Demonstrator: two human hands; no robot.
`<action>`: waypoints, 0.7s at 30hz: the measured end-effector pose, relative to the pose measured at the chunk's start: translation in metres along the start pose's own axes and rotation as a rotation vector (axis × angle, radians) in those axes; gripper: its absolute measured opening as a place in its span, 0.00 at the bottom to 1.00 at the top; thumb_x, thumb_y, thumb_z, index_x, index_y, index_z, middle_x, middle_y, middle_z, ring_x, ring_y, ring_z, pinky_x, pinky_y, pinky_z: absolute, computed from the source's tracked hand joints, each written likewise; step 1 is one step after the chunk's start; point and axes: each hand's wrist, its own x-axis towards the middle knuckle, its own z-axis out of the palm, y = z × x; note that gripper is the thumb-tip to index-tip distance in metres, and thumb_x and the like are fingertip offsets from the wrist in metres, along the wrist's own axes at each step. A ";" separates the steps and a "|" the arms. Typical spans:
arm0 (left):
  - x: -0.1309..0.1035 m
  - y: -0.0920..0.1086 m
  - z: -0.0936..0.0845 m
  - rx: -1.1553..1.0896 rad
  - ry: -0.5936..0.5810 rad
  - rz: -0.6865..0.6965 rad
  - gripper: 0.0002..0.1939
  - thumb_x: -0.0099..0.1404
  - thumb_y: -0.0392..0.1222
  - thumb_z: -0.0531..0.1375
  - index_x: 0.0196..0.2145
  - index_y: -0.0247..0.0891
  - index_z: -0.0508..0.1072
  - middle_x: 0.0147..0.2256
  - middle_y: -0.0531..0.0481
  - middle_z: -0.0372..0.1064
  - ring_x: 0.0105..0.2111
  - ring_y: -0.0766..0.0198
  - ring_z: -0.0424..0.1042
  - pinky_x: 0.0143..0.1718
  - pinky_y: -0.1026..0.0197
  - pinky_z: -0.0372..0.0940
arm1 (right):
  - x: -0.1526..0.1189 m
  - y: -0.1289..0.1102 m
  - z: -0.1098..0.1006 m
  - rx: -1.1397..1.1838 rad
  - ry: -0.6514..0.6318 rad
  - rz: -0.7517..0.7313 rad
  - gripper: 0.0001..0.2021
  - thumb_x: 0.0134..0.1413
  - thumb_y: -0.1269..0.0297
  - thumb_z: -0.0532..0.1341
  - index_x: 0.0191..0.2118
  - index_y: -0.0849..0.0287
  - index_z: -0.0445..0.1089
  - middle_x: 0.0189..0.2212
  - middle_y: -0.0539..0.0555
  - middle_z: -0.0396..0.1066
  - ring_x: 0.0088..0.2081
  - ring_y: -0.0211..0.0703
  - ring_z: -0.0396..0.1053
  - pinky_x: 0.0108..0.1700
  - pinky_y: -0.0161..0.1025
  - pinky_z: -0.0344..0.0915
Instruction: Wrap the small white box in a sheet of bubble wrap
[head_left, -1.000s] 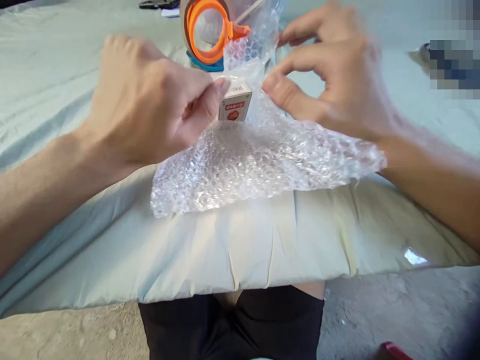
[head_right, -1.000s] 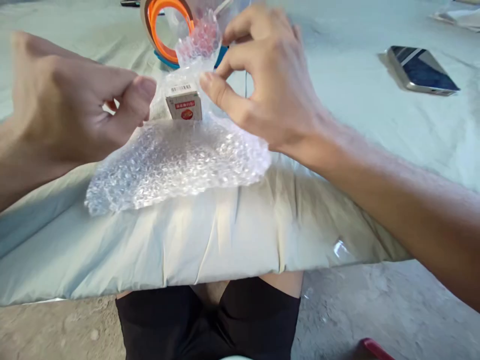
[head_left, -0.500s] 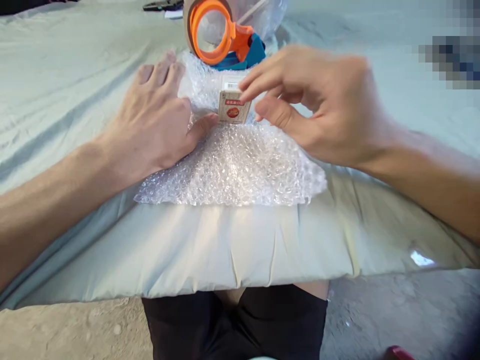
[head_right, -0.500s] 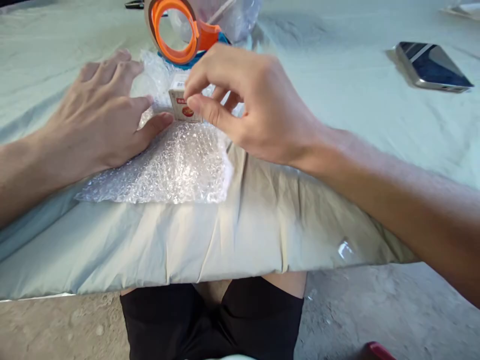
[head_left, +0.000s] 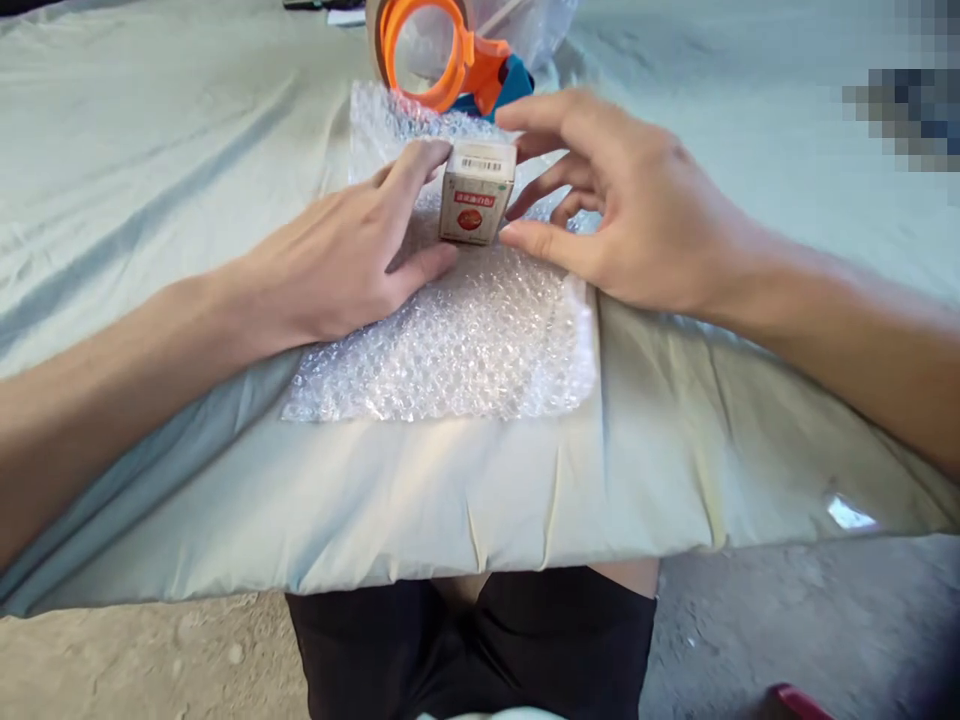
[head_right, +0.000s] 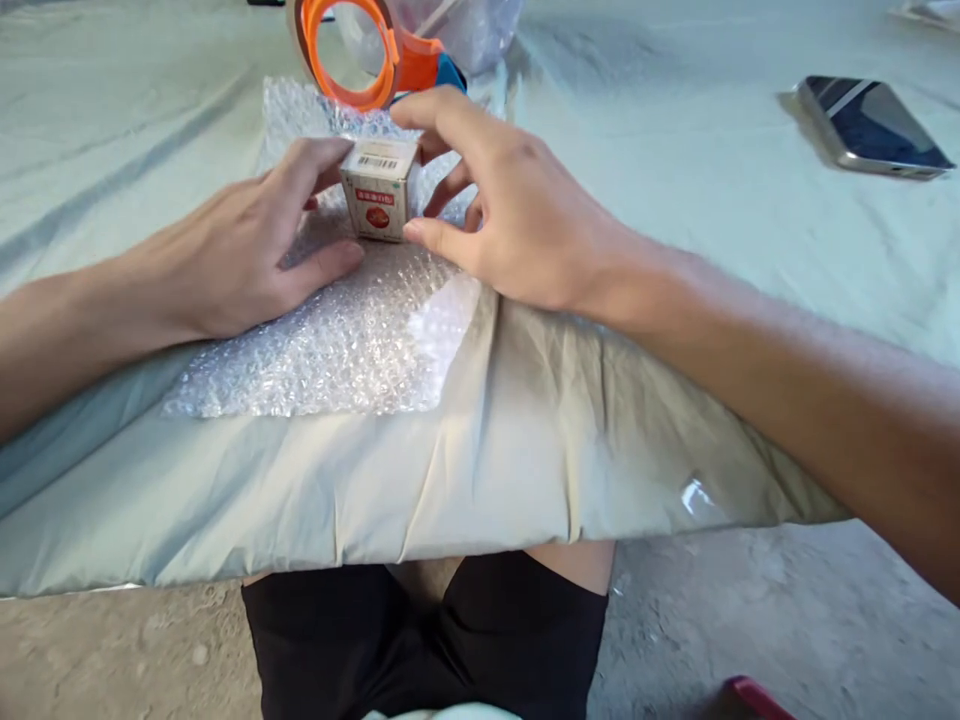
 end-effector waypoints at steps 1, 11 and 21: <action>0.000 0.000 0.002 -0.034 -0.030 0.015 0.40 0.80 0.63 0.50 0.78 0.36 0.53 0.69 0.32 0.70 0.60 0.36 0.78 0.64 0.37 0.71 | 0.000 0.000 0.001 -0.003 0.015 0.006 0.34 0.66 0.64 0.74 0.73 0.42 0.67 0.66 0.50 0.74 0.52 0.46 0.81 0.47 0.42 0.80; -0.003 0.008 0.010 -0.077 -0.123 -0.004 0.47 0.78 0.75 0.44 0.83 0.45 0.53 0.83 0.50 0.50 0.85 0.38 0.43 0.85 0.32 0.40 | 0.005 -0.018 0.013 0.008 0.090 0.062 0.17 0.64 0.64 0.72 0.55 0.47 0.71 0.55 0.50 0.80 0.51 0.51 0.79 0.57 0.49 0.80; -0.002 0.006 0.013 0.012 -0.116 -0.109 0.56 0.77 0.81 0.43 0.84 0.36 0.50 0.85 0.37 0.41 0.85 0.35 0.38 0.85 0.31 0.38 | 0.010 -0.003 -0.009 -0.260 0.148 0.185 0.33 0.60 0.79 0.67 0.70 0.59 0.67 0.65 0.60 0.75 0.61 0.52 0.77 0.67 0.52 0.75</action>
